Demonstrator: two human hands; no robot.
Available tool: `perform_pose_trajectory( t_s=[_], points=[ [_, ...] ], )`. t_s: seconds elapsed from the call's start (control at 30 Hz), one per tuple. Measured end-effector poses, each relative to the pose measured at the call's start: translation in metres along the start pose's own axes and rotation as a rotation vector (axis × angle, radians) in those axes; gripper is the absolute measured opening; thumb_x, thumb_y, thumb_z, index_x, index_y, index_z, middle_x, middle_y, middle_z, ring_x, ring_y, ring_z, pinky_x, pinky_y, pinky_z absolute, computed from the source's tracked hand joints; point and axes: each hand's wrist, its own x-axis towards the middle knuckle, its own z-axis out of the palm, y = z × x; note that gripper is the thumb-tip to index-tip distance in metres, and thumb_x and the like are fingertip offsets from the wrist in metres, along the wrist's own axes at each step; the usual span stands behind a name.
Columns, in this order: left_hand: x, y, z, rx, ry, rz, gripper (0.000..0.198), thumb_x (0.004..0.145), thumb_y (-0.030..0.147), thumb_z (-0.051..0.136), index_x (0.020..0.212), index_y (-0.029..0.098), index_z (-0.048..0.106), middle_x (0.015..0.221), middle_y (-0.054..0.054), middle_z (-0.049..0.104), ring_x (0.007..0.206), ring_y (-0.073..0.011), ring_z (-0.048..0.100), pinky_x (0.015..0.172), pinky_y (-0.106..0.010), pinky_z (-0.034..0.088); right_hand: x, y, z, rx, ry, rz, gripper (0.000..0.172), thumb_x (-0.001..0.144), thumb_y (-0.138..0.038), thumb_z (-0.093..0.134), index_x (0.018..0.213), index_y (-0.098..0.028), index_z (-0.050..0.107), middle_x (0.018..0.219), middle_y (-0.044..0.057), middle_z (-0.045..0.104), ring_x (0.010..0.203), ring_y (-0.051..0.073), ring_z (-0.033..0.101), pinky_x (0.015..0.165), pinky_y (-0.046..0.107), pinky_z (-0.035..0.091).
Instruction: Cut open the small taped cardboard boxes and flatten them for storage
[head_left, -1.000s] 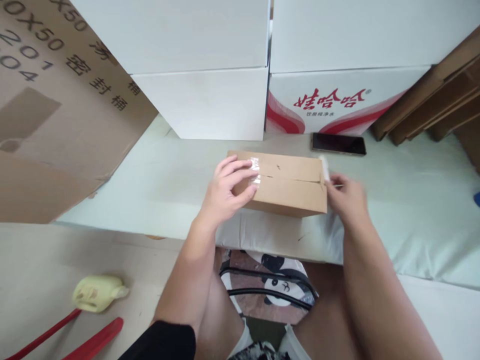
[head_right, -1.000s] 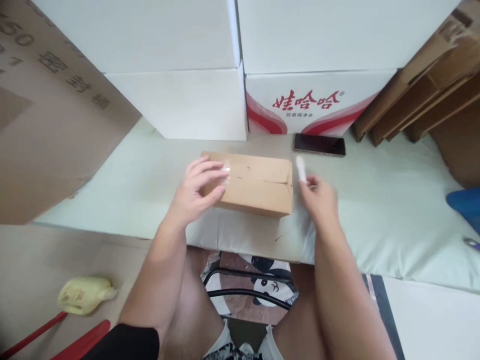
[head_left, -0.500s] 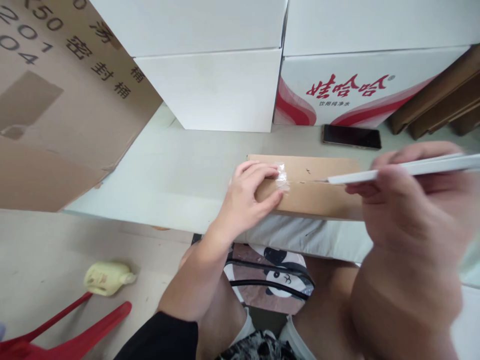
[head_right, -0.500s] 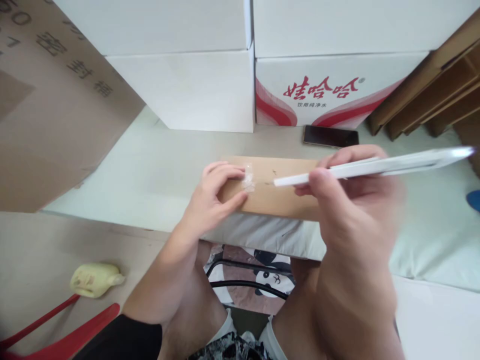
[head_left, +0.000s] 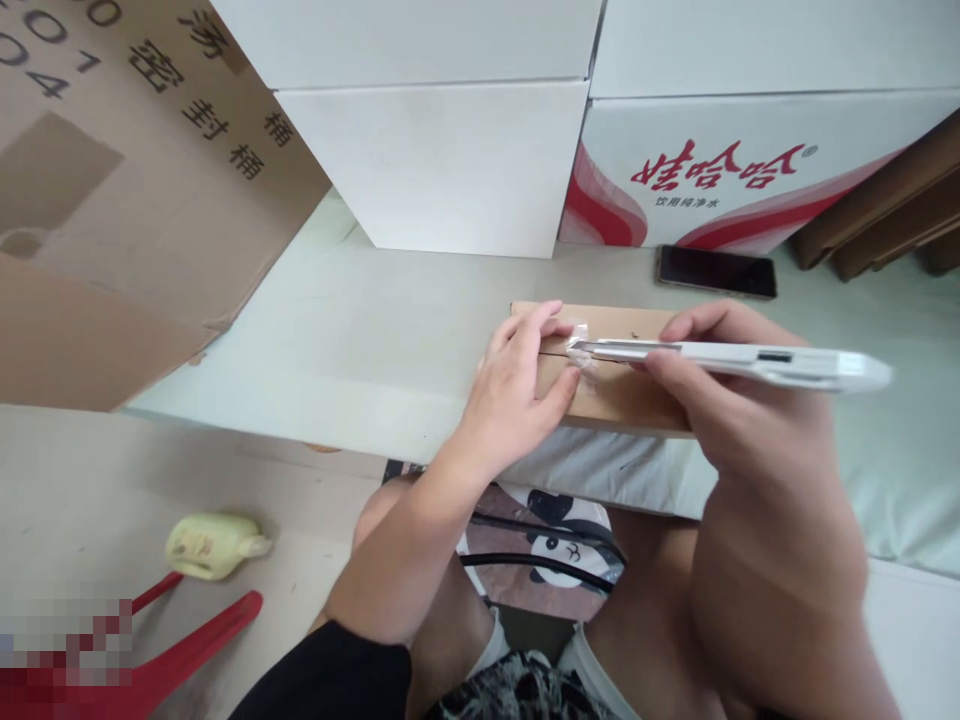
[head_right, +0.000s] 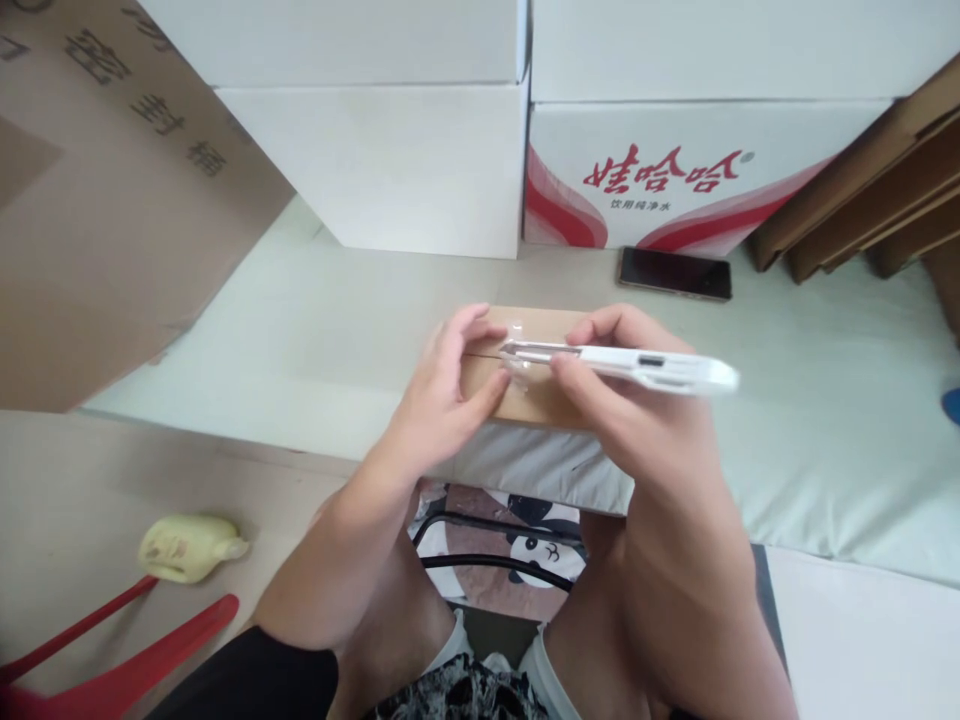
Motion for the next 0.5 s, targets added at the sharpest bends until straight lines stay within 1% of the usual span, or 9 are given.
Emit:
perform_pose_trajectory(
  t_s=[0.03,0.1,0.13,0.17,0.27,0.37,0.4,0.47,0.5],
  points=[
    [0.0,0.0,0.0,-0.002,0.004,0.006,0.053,0.096,0.033,0.06,0.144,0.024,0.04,0.139,-0.01,0.066,0.139,-0.0277,0.053,0.119,-0.049,0.043,-0.001,-0.002,-0.001,0.042,0.028,0.012,0.02,0.08,-0.036,0.082,0.079,-0.024,0.066,0.067,-0.003,0.067,0.057,0.013,0.062,0.05,0.026,0.045],
    [0.0,-0.001,0.001,-0.005,0.009,0.013,0.052,0.096,0.033,0.06,0.144,0.025,0.04,0.138,-0.01,0.066,0.139,-0.0276,0.053,0.119,-0.048,0.043,-0.002,-0.005,-0.002,0.168,0.1,0.032,0.019,0.082,-0.041,0.081,0.088,-0.027,0.068,0.068,-0.003,0.07,0.063,0.016,0.069,0.059,0.029,0.054],
    [0.0,-0.001,0.001,-0.006,0.008,0.014,0.052,0.096,0.034,0.06,0.144,0.025,0.04,0.138,-0.009,0.066,0.138,-0.0278,0.053,0.119,-0.048,0.043,-0.003,-0.007,-0.003,0.225,0.114,0.044,0.019,0.083,-0.042,0.079,0.092,-0.029,0.069,0.07,-0.003,0.071,0.065,0.017,0.071,0.062,0.031,0.056],
    [0.0,-0.002,0.001,-0.006,0.007,0.014,0.052,0.096,0.034,0.06,0.144,0.026,0.04,0.138,-0.009,0.066,0.138,-0.028,0.054,0.119,-0.048,0.043,-0.003,-0.008,-0.005,0.266,0.117,0.053,0.018,0.084,-0.042,0.078,0.095,-0.03,0.069,0.07,-0.003,0.072,0.064,0.018,0.071,0.062,0.032,0.057],
    [0.001,-0.003,0.001,-0.014,0.007,0.016,0.053,0.096,0.035,0.06,0.144,0.026,0.04,0.137,-0.009,0.066,0.139,-0.0278,0.054,0.119,-0.048,0.043,-0.001,-0.007,-0.011,0.316,0.091,0.069,0.013,0.082,-0.037,0.076,0.092,-0.032,0.07,0.074,-0.003,0.074,0.059,0.017,0.07,0.055,0.031,0.056],
    [0.001,-0.005,0.002,-0.017,0.01,0.026,0.052,0.097,0.036,0.06,0.144,0.025,0.041,0.136,-0.009,0.067,0.139,-0.0272,0.054,0.12,-0.047,0.042,-0.001,-0.001,-0.016,0.322,0.009,0.043,0.017,0.077,-0.034,0.081,0.091,-0.031,0.072,0.079,-0.002,0.076,0.06,0.015,0.069,0.055,0.029,0.056],
    [0.001,-0.005,0.002,-0.017,0.012,0.032,0.052,0.097,0.037,0.06,0.144,0.025,0.041,0.136,-0.009,0.067,0.139,-0.0271,0.053,0.121,-0.046,0.042,-0.001,0.0,-0.016,0.306,-0.016,0.036,0.016,0.078,-0.037,0.081,0.091,-0.03,0.073,0.078,-0.002,0.076,0.059,0.015,0.068,0.054,0.028,0.056],
    [0.001,-0.006,0.003,-0.016,0.017,0.046,0.053,0.097,0.037,0.06,0.144,0.024,0.04,0.136,-0.009,0.067,0.139,-0.0272,0.053,0.121,-0.047,0.041,-0.003,0.002,-0.015,0.248,-0.028,0.038,0.016,0.082,-0.042,0.078,0.087,-0.027,0.074,0.072,-0.001,0.073,0.056,0.015,0.066,0.051,0.028,0.054],
    [0.001,-0.007,0.003,-0.015,0.022,0.054,0.053,0.097,0.037,0.061,0.144,0.024,0.039,0.136,-0.009,0.067,0.138,-0.0274,0.053,0.121,-0.047,0.041,-0.004,0.001,-0.014,0.21,-0.024,0.055,0.015,0.083,-0.041,0.077,0.087,-0.027,0.074,0.07,-0.001,0.072,0.055,0.015,0.065,0.05,0.027,0.053]
  ],
)
